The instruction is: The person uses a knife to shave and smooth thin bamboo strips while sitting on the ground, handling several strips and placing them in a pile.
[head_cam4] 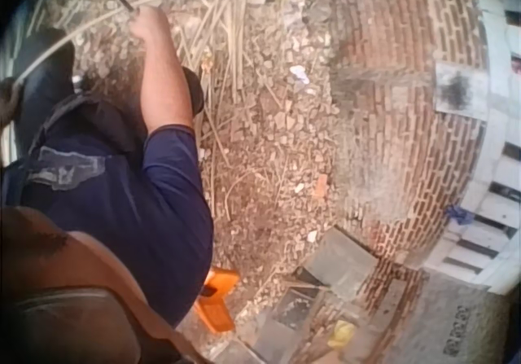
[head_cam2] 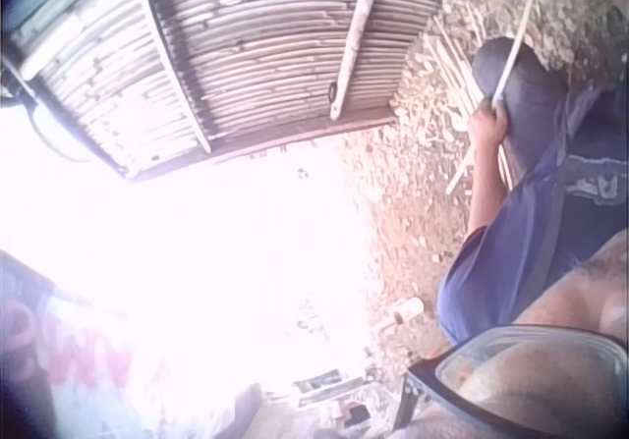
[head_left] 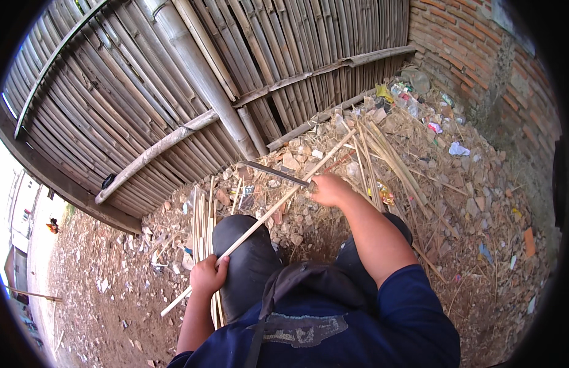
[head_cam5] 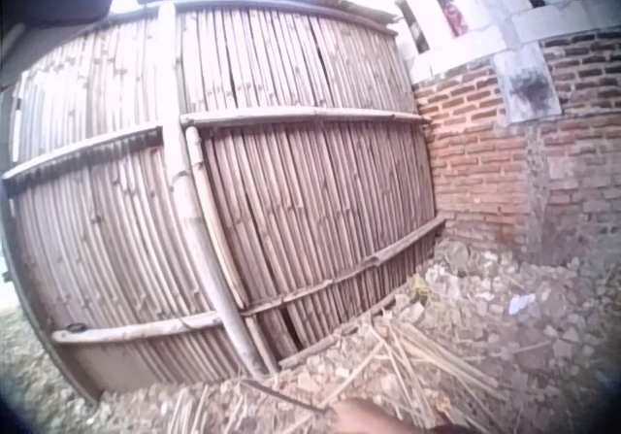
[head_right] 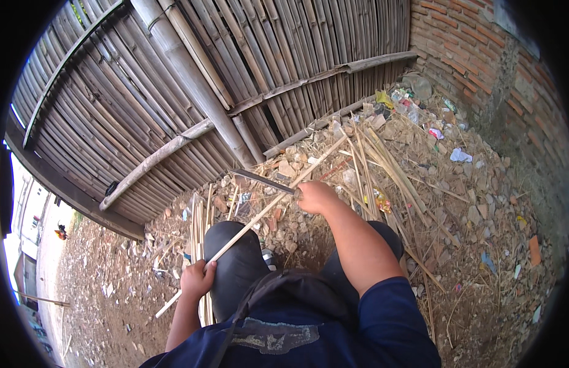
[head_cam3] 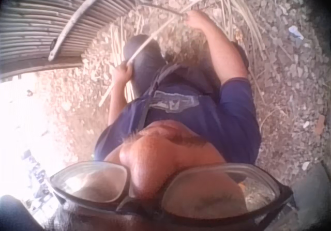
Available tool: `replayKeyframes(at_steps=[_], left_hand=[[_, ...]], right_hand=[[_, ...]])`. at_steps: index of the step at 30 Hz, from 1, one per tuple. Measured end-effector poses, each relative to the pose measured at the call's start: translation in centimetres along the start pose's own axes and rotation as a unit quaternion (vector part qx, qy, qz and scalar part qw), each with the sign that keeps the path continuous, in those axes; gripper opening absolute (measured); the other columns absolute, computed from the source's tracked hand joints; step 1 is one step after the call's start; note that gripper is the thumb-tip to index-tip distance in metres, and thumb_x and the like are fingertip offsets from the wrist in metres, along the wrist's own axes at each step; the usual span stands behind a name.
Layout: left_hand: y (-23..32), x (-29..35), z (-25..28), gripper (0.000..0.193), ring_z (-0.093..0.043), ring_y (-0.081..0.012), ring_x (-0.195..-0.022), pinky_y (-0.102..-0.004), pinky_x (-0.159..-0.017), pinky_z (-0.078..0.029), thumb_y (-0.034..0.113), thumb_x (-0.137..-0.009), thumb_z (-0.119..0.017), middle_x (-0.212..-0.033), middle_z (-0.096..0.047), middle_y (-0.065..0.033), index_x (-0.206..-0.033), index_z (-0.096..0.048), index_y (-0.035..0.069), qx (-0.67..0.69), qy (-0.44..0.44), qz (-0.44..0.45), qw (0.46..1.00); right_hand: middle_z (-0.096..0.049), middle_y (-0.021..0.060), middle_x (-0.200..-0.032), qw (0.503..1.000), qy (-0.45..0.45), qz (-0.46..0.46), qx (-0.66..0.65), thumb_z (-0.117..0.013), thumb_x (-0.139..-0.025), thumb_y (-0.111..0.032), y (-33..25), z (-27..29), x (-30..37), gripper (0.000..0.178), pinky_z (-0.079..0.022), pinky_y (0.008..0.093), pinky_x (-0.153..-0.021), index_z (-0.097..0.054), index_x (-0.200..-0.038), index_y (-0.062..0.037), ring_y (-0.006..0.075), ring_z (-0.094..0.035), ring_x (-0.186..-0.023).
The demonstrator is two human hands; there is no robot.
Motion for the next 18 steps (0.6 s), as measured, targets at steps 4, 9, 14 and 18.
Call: replayKeyframes(at_steps=[4,9,14,18], left_hand=[[0.06,-0.06,-0.17,0.051,-0.066,-0.045,-0.067,-0.0553,-0.062,-0.052,0.05,-0.093,-0.062,-0.067,-0.065,-0.0221,-0.071,-0.057,0.005,0.002,0.001,-0.003,1.0],[-0.07,-0.05,-0.18,0.05,-0.066,-0.0449,-0.067,-0.0551,-0.063,-0.052,0.05,-0.093,-0.062,-0.067,-0.065,-0.0214,-0.071,-0.058,0.005,-0.001,0.002,0.001,1.0],[0.12,-0.08,-0.07,0.05,-0.066,-0.0445,-0.067,-0.0549,-0.063,-0.052,0.05,-0.093,-0.062,-0.067,-0.066,-0.0211,-0.072,-0.059,0.005,-0.003,0.003,-0.005,1.0],[0.11,-0.11,0.0,0.049,-0.066,-0.0442,-0.067,-0.0547,-0.062,-0.052,0.049,-0.093,-0.063,-0.067,-0.065,-0.0208,-0.072,-0.059,0.005,-0.001,0.005,-0.003,1.0]], right_hand=[[-0.071,0.0187,-0.111,1.0,-0.01,0.001,-0.004,-0.073,-0.084,-0.03,0.2,-0.28,-0.05,0.038,-0.055,0.0469,-0.091,-0.068,-0.114,-0.0088,0.0374,-0.068,-0.105],[-0.071,0.0188,-0.112,1.0,-0.007,0.0,-0.018,-0.074,-0.083,-0.029,0.05,-0.16,0.0,0.038,-0.055,0.0465,-0.092,-0.068,-0.115,-0.0091,0.0373,-0.067,-0.105],[-0.071,0.0196,-0.113,0.999,-0.004,-0.008,-0.034,-0.074,-0.083,-0.029,0.22,-0.2,0.07,0.039,-0.054,0.0463,-0.092,-0.069,-0.116,-0.0092,0.0375,-0.067,-0.106],[-0.071,0.0201,-0.112,1.0,-0.004,-0.005,-0.022,-0.075,-0.083,-0.03,0.24,-0.28,-0.06,0.039,-0.054,0.0464,-0.092,-0.069,-0.116,-0.0083,0.0378,-0.067,-0.106]])
Point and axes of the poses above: each hand's wrist, its own x-axis away from the middle knuckle, its own z-axis out of the back of the hand, y = z × x, the point moved 8 cm from there along -x, towards the middle knuckle
